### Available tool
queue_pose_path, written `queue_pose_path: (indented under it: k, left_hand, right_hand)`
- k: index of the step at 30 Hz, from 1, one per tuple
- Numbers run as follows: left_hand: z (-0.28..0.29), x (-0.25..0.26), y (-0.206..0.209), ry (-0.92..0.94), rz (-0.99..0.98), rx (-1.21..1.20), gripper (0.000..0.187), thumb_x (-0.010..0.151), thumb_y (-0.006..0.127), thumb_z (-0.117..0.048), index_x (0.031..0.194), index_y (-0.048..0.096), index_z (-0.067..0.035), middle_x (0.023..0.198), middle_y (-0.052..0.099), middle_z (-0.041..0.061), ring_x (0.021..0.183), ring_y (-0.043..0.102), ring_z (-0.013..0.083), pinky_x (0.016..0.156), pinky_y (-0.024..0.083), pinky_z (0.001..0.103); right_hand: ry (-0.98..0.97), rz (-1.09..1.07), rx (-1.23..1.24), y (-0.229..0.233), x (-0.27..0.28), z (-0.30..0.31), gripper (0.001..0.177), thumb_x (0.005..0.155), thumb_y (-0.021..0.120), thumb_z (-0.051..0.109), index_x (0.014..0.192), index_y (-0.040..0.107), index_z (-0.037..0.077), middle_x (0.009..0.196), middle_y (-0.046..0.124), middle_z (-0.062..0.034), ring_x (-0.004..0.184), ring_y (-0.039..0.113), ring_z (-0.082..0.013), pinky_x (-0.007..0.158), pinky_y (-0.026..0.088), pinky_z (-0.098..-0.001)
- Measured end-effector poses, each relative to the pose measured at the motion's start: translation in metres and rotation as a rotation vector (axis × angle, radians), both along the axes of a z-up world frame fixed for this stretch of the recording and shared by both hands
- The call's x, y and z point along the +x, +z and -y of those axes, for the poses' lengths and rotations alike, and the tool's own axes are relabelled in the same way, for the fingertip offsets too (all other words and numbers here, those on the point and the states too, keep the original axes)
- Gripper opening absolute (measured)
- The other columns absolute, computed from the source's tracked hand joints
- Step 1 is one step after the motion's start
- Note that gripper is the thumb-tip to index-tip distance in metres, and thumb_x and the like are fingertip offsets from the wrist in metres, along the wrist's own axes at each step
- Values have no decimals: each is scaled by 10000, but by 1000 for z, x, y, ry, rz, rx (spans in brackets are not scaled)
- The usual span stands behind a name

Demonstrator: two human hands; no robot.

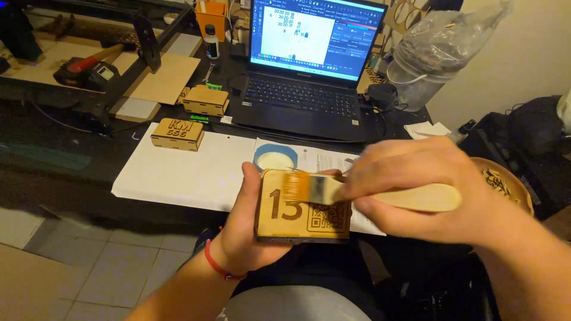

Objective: The person paints a small wooden block with a brush, applying a light-colored substance to the engraved letters and numbers on its surface. They rotate the block to cover different sides and then set it down on the desk.

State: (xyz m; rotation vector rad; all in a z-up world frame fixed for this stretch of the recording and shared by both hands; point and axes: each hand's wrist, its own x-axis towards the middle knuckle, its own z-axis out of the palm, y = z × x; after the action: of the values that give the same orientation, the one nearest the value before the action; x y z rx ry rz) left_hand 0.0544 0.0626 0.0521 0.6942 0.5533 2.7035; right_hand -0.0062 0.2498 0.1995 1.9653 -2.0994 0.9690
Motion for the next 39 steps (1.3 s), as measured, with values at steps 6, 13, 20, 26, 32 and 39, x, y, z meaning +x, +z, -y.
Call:
queue_pose_path:
  k: [6,13,20,26,32,39]
  left_hand:
    - [8,11,-4,-18,48,-17,1017,836,409,-728,1497,369,43,1497,445,214,1378,446,347,1128,400,487]
    - [6,21,-2,-28,38,-91,977,853,391,-727,1468,428,32,1444,503,211,1315,506,349,1086,440,493]
    - [8,23,-11,0,46,-106,867,909,342,-761,1299,614,-37,1141,688,142,973,674,279,699,545,362]
    - [22,29,0,-91,117,-25,993,863,396,-725,1514,386,24,1485,474,224,1313,506,378,1010,503,495]
    - [17,30,2,-80,209,-154,1032,798,372,-794,1508,425,-47,1425,523,220,1264,535,409,993,476,598]
    - [11,32,-2,-65,110,-101,876,914,299,-803,1341,592,-97,1233,653,171,1085,647,323,769,552,386]
  right_hand:
    - [-157,-92,101,-4,-2,-65,125,779,696,192,867,765,135,802,794,7,742,782,-129,770,645,-245]
    - [-142,-269,129,24,19,-70,243,785,621,232,993,709,143,836,765,9,757,786,-132,807,670,-260]
    - [114,-252,-31,26,50,20,127,844,639,125,887,716,33,812,727,-93,701,752,-196,667,641,-269]
    - [9,-215,88,15,23,-26,89,782,661,144,784,730,88,721,775,9,600,762,-106,623,658,-219]
    - [3,-335,35,30,33,-26,181,787,648,177,925,729,93,782,790,-6,650,796,-112,670,674,-218]
    - [133,-239,-83,15,36,16,120,844,661,149,889,720,55,794,735,-83,701,752,-204,660,628,-257]
